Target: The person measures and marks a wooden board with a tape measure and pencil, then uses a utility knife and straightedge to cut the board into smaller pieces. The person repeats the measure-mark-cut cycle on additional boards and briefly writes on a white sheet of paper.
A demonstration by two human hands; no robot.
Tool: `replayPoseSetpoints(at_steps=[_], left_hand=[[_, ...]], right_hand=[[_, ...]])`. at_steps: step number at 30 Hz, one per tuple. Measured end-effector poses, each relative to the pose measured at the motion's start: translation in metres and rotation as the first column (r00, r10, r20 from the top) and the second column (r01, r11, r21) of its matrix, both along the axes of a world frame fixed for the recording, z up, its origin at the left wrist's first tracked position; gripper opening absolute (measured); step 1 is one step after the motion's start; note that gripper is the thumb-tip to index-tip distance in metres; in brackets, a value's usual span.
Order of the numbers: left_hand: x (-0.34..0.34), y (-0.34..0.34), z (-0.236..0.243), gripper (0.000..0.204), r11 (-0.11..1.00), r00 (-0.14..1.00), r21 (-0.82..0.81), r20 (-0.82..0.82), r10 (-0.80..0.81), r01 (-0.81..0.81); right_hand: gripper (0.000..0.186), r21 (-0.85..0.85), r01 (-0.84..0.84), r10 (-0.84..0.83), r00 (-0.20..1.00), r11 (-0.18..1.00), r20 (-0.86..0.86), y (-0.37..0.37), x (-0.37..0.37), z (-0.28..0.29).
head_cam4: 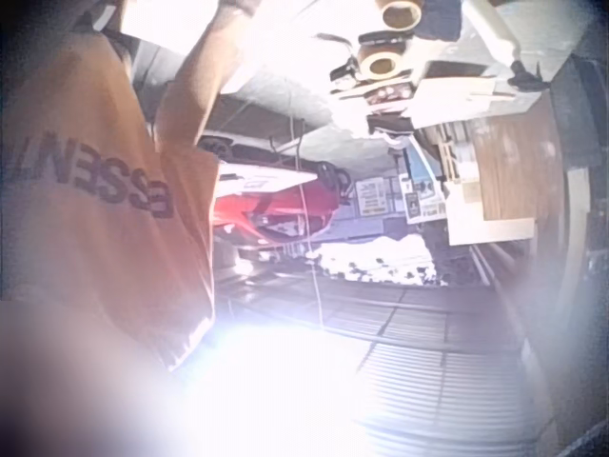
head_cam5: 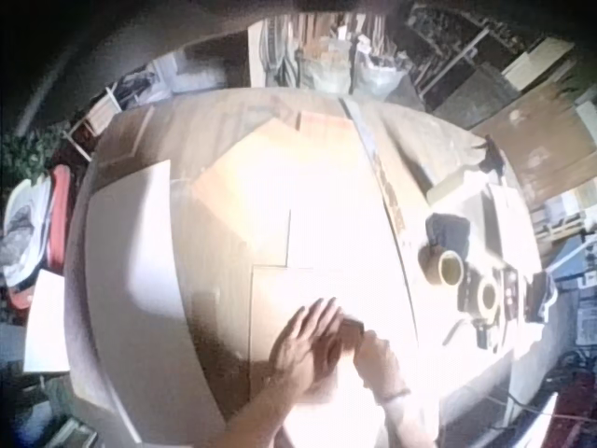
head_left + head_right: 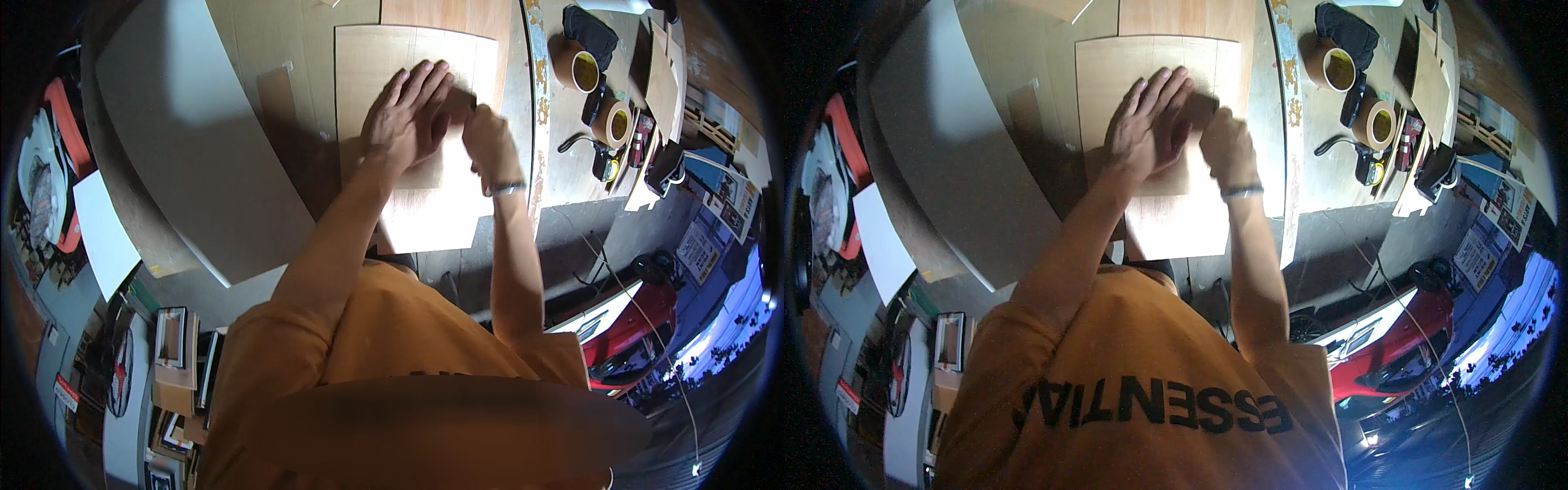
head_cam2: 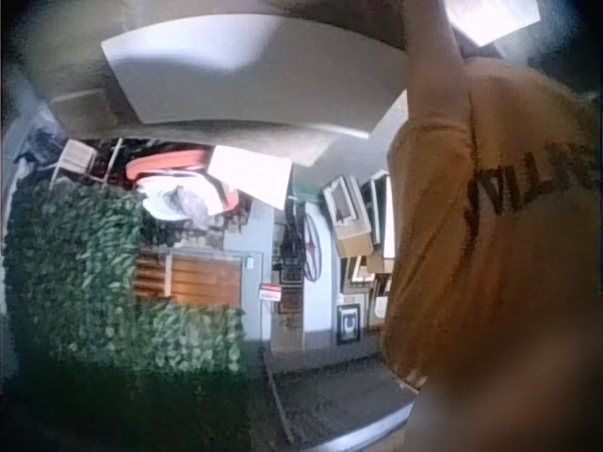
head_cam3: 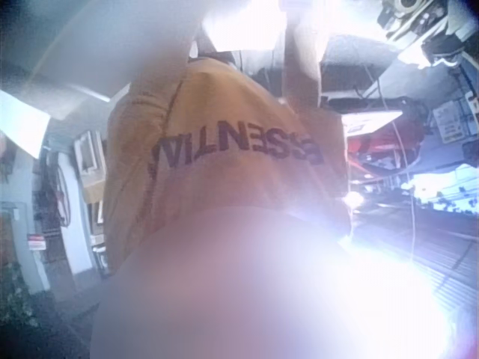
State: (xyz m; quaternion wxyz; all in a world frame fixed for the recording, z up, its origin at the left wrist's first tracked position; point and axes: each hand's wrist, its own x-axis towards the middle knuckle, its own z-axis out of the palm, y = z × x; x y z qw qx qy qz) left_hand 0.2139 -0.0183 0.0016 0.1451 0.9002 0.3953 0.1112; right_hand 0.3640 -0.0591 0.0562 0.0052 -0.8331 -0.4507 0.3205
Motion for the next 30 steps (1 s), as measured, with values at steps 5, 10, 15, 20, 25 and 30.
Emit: replayPoseSetpoints(at_steps=[5, 10, 15, 20, 25, 30], left_hand=[[0.003, -0.005, -0.003, 0.064, 1.000, 0.987, 0.024, -0.159, -0.006, 0.010], [0.003, -0.005, -0.005, 0.063, 0.997, 0.977, 0.072, -0.214, -0.004, 0.020], [0.003, -0.003, -0.007, 0.064, 0.994, 0.975, 0.101, -0.220, -0.011, 0.034], [-0.001, -0.004, -0.002, 0.064, 0.999, 0.992, 0.038, -0.127, -0.021, 0.025], [-0.001, -0.001, 0.002, 0.063, 0.999, 0.997, 0.017, -0.072, -0.037, 0.038], [-0.003, 0.002, 0.005, 0.057, 0.998, 0.999, 0.036, -0.006, -0.042, 0.042]], right_hand=[[0.016, 0.013, 0.008, -0.009, 0.999, 1.000, 0.051, -0.117, -0.045, 0.011], [0.015, -0.017, 0.058, -0.057, 0.996, 0.998, 0.061, -0.150, -0.059, 0.013], [0.017, -0.056, 0.025, -0.019, 0.995, 0.998, 0.099, -0.172, -0.065, 0.016], [0.021, -0.051, -0.007, 0.005, 0.999, 0.999, -0.033, -0.123, -0.031, 0.043], [0.028, 0.270, 0.156, -0.152, 0.988, 0.950, -0.038, 0.029, 0.008, 0.012], [0.033, 0.266, 0.060, -0.090, 0.990, 0.962, 0.105, 0.079, 0.016, -0.020]])
